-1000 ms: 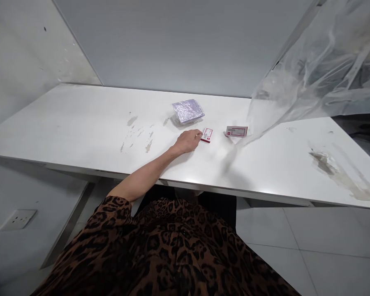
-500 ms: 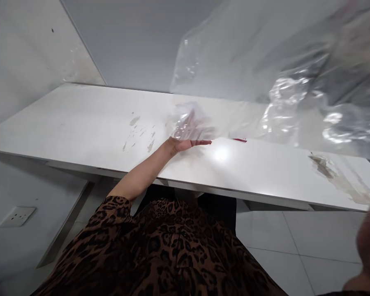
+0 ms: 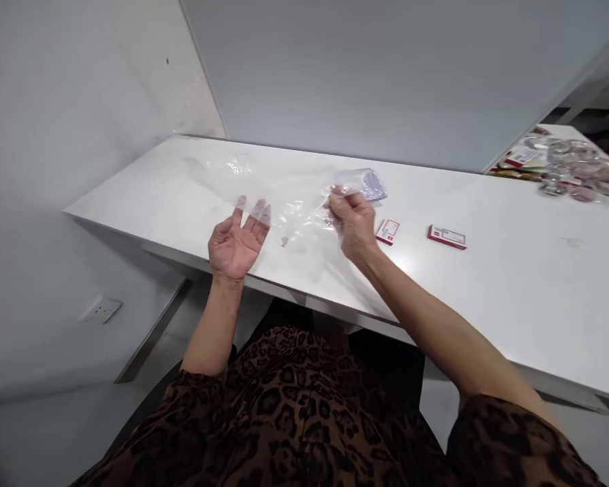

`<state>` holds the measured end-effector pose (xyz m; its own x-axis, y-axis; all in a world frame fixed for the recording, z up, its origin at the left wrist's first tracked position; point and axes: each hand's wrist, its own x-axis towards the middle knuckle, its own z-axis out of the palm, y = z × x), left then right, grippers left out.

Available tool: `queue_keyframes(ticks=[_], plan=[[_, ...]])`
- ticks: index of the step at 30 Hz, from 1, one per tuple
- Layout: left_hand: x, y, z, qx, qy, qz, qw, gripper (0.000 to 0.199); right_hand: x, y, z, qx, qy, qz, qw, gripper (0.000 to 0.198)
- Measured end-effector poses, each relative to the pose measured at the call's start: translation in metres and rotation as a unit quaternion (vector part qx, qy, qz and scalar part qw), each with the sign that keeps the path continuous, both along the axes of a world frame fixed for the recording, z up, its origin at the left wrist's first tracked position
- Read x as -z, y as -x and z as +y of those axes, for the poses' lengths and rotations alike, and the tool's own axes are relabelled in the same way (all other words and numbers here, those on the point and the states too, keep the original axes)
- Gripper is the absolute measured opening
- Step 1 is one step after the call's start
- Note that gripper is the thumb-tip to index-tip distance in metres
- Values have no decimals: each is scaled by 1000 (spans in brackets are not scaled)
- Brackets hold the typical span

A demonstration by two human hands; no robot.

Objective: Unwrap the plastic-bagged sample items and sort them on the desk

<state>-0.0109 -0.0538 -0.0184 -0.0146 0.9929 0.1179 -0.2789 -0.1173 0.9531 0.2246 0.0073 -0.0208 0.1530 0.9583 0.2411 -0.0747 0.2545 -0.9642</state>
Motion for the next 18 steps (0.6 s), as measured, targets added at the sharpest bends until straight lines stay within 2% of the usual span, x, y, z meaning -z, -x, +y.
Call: queue_keyframes(ticks=[2, 4, 6, 8, 9, 11, 13, 14, 16, 18], plan=[[4, 10, -3, -91, 31, 2, 995, 70, 12, 34, 12, -35, 47, 65, 996, 27], [11, 17, -8, -208, 71, 38, 975, 68, 19, 60, 21, -79, 90, 56, 991, 30], [20, 19, -17, -335, 80, 117, 931, 72, 23, 74, 26, -117, 122, 10, 986, 33], [27, 17, -27, -429, 29, 222, 875, 74, 27, 76, 31, -139, 145, -26, 979, 41], [30, 16, -31, -452, -14, 270, 850, 70, 29, 73, 32, -145, 149, -42, 977, 46], [31, 12, -33, -441, -104, 348, 821, 56, 32, 57, 35, -141, 119, -111, 976, 56], [31, 7, -27, -373, -162, 401, 821, 45, 34, 33, 37, -94, 38, -248, 963, 62], [30, 4, -20, -329, -173, 424, 826, 42, 35, 19, 39, -50, -9, -326, 944, 64], [29, 0, -1, -244, -160, 470, 833, 42, 36, -7, 43, 50, -73, -456, 886, 62], [29, -3, 19, -189, -94, 524, 825, 48, 38, -29, 49, 116, -82, -540, 830, 61]])
